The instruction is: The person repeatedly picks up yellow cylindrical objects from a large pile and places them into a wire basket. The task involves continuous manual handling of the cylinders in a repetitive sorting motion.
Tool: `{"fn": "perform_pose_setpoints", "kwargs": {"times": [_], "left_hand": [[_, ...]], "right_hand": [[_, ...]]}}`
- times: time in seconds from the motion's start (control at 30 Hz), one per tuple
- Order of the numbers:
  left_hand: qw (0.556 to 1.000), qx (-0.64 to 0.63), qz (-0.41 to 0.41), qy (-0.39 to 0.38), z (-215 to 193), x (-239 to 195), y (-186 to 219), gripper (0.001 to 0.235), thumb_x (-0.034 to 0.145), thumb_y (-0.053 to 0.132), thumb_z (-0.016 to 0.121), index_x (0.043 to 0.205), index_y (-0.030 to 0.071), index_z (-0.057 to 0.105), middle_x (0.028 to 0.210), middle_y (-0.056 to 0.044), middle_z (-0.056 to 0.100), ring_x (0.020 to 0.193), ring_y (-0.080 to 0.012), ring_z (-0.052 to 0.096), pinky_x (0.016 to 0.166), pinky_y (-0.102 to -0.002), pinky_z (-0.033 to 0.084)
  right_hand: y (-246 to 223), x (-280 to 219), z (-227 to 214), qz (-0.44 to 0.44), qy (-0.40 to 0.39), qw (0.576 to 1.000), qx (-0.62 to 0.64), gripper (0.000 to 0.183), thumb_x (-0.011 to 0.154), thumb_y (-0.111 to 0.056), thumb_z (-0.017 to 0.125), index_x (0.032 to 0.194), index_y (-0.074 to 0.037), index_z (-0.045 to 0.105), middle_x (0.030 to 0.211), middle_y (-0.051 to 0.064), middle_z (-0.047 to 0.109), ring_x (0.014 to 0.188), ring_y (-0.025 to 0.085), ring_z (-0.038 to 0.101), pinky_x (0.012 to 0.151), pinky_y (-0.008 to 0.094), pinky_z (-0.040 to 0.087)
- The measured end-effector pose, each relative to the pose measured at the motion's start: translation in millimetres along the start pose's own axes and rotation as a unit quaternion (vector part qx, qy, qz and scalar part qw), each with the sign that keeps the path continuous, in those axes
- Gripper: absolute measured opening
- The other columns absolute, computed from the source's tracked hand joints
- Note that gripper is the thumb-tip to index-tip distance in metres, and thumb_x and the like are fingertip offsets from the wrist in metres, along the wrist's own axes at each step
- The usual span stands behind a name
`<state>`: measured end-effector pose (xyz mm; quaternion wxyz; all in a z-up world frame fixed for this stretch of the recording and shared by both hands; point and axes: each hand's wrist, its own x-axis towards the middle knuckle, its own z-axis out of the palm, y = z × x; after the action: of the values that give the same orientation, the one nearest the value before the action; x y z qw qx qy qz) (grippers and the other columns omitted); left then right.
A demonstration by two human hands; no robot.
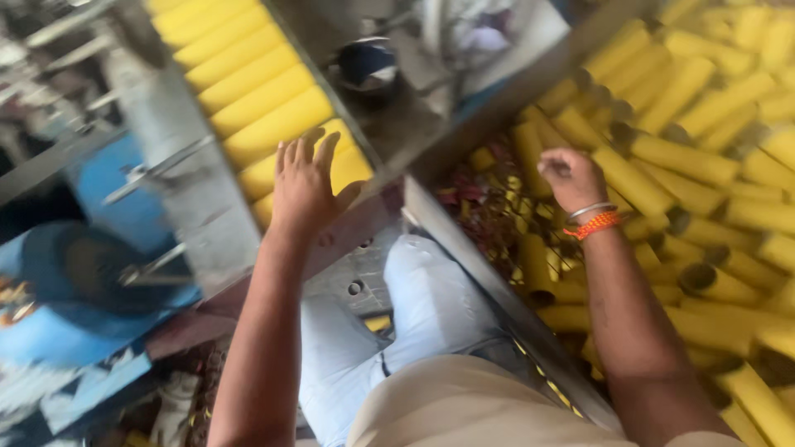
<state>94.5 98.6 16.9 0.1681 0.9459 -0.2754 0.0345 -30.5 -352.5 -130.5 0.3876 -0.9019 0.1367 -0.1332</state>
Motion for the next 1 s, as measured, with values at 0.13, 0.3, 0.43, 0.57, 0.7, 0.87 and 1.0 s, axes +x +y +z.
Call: {"fn": "perform_pose_setpoints", "kwargs": {"times": [0.13, 0.3, 0.43, 0.57, 0.7, 0.87, 1.0], "left_hand": [[0.982, -0.159, 0.1, -0.029, 29.4, 9.3, 80.8, 0.068, 0.085, 0.04, 0.082, 0.142, 0.012, 0.057, 0.143, -0.016, 0.056, 0.128, -0.0369, 0.056, 0.109, -0.047, 0.047], [0.959, -0.175, 0.171, -0.145, 78.9, 24.3, 167.6, 0.061, 0.088, 0.05, 0.069, 0.135, 0.012, 0.059, 0.136, -0.018, 0.06, 0.111, -0.039, 0.065, 0.09, -0.05, 0.054], [0.953, -0.026, 0.075, -0.294, 91.3, 30.0, 187.3, 0.048, 0.101, 0.054, 0.047, 0.132, 0.021, 0.063, 0.114, -0.013, 0.073, 0.1, -0.0342, 0.073, 0.089, -0.051, 0.057], [0.958, -0.04, 0.039, -0.28, 86.2, 32.9, 185.0, 0.053, 0.095, 0.059, 0.053, 0.123, 0.015, 0.063, 0.107, -0.019, 0.069, 0.089, -0.0378, 0.072, 0.08, -0.05, 0.059], [0.96, -0.059, 0.018, -0.273, 88.0, 35.5, 187.4, 0.051, 0.098, 0.057, 0.053, 0.118, 0.011, 0.064, 0.104, -0.018, 0.071, 0.088, -0.0388, 0.073, 0.08, -0.05, 0.059], [0.965, -0.079, 0.014, -0.251, 97.0, 34.2, 184.2, 0.048, 0.095, 0.054, 0.056, 0.112, 0.01, 0.066, 0.105, -0.015, 0.073, 0.087, -0.0373, 0.074, 0.08, -0.049, 0.059], [0.97, -0.086, 0.022, -0.227, 97.9, 35.2, 184.9, 0.05, 0.092, 0.053, 0.06, 0.116, 0.009, 0.064, 0.105, -0.016, 0.072, 0.086, -0.039, 0.073, 0.077, -0.052, 0.057]], "right_hand": [[98.2, -43.9, -15.6, 0.192, -0.031, 0.978, -0.073, 0.022, 0.092, -0.018, 0.076, 0.112, -0.009, 0.075, 0.109, 0.013, 0.076, 0.102, 0.026, 0.073, 0.092, 0.038, 0.055], [137.4, -35.5, -2.8, 0.045, -0.004, 0.972, -0.232, 0.042, 0.086, -0.022, 0.077, 0.122, -0.002, 0.068, 0.125, 0.023, 0.067, 0.112, 0.041, 0.064, 0.096, 0.046, 0.051], [133.7, 23.1, 6.6, -0.03, 0.022, 0.965, -0.261, 0.034, 0.103, -0.008, 0.061, 0.137, -0.005, 0.062, 0.14, 0.019, 0.065, 0.12, 0.039, 0.066, 0.102, 0.046, 0.052], [132.9, 75.6, 13.0, 0.012, -0.118, 0.96, -0.255, 0.05, 0.086, -0.023, 0.075, 0.131, -0.001, 0.065, 0.124, 0.025, 0.067, 0.111, 0.043, 0.064, 0.098, 0.049, 0.05], [143.5, 120.4, 42.1, 0.02, -0.216, 0.934, -0.283, 0.037, 0.089, -0.013, 0.066, 0.126, -0.011, 0.07, 0.123, 0.024, 0.069, 0.111, 0.041, 0.066, 0.097, 0.048, 0.052], [150.2, 145.0, 93.8, -0.066, -0.207, 0.91, -0.354, 0.042, 0.093, -0.013, 0.053, 0.133, -0.014, 0.065, 0.127, 0.022, 0.068, 0.107, 0.041, 0.069, 0.091, 0.05, 0.055], [133.2, 142.7, 100.6, 0.008, -0.216, 0.924, -0.315, 0.038, 0.103, -0.025, 0.048, 0.138, -0.014, 0.059, 0.121, 0.024, 0.067, 0.102, 0.043, 0.068, 0.087, 0.052, 0.054]]}}
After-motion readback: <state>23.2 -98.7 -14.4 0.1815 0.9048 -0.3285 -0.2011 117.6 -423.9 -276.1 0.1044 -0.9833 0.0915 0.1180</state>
